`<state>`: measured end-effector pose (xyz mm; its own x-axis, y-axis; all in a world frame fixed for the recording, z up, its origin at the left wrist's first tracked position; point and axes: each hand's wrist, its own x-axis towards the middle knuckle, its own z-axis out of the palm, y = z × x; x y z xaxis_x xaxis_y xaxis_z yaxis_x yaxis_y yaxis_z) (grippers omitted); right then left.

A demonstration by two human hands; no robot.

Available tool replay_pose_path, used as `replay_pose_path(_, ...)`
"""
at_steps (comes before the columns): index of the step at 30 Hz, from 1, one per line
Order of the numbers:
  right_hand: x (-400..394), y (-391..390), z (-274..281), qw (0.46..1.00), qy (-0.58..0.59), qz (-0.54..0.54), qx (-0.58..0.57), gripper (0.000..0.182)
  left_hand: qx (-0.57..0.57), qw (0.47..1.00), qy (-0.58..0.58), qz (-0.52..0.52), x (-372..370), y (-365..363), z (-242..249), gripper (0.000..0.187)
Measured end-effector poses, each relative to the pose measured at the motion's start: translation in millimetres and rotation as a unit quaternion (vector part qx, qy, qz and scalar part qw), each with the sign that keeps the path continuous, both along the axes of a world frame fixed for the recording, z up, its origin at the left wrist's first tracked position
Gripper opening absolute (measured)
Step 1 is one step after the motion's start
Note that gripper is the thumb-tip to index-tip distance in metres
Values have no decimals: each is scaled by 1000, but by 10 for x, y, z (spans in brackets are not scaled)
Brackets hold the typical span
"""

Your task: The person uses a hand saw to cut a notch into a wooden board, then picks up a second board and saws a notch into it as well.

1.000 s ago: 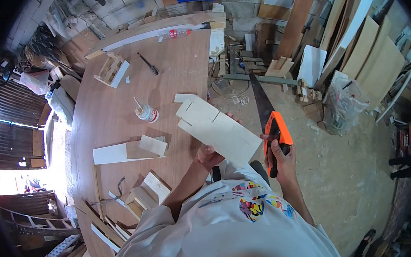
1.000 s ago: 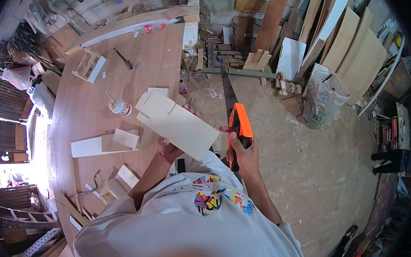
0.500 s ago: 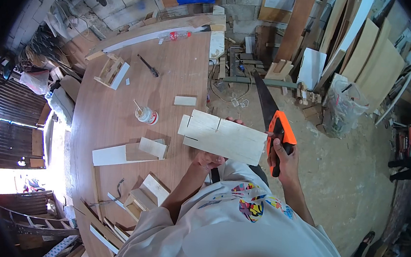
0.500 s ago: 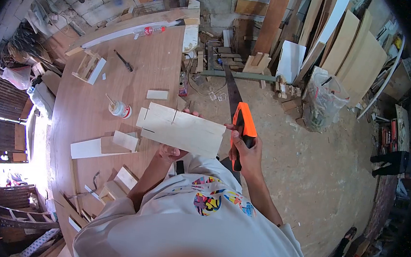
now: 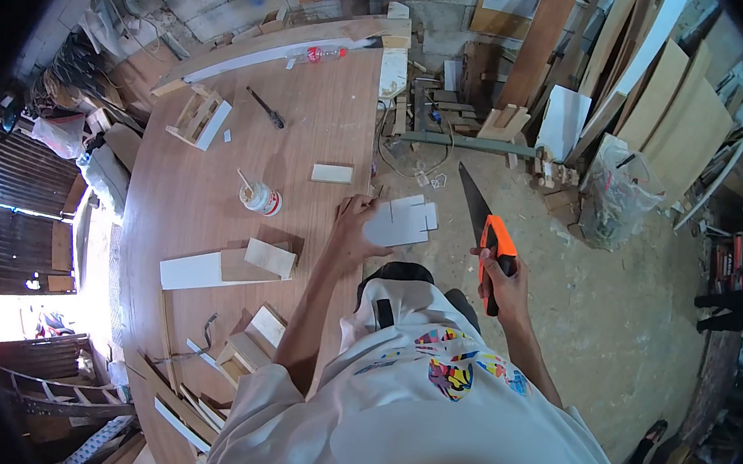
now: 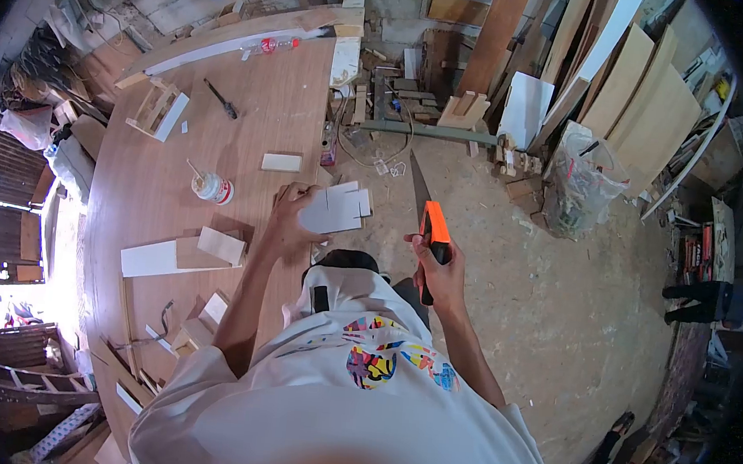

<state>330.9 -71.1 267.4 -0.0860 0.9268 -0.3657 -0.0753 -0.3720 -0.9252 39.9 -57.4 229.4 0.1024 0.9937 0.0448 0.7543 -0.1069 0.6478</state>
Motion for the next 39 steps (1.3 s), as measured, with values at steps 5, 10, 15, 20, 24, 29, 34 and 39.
replay_pose_path(5, -48, -14, -201, 999, -23, 24, -3, 19, -42, 995, 95, 5, -295, 62, -938, 84)
replay_pose_path(10, -175, -33, -271, 992, -85, 72, -51, 18, -78, 990, 114, -24, -460, 54, -1602, 84)
replay_pose_path(15, -353, -174, -265, 995, -45, 77, -52, 18, -54, 991, 117, -27, -466, -44, -1830, 85)
replay_pose_path(20, -671, -334, -70, 994, -22, 96, -51, 21, -12, 998, 56, -4, -452, -80, -1800, 66)
replay_pose_path(24, -882, -471, 52, 991, -10, 109, -75, 17, 49, 995, -56, 70, -513, -4, -2197, 31)
replay_pose_path(29, -1022, -624, 267, 989, -26, 128, -72, 15, 95, 988, 19, 119, -414, 33, -2218, 18)
replay_pose_path(34, -1111, -743, 371, 987, 1, 148, -57, 16, 127, 979, 99, 123, -351, 59, -2100, 13)
replay_pose_path(39, -1216, -780, 460, 988, 42, 139, -43, 18, 139, 977, 115, 117, -360, 83, -2095, 14)
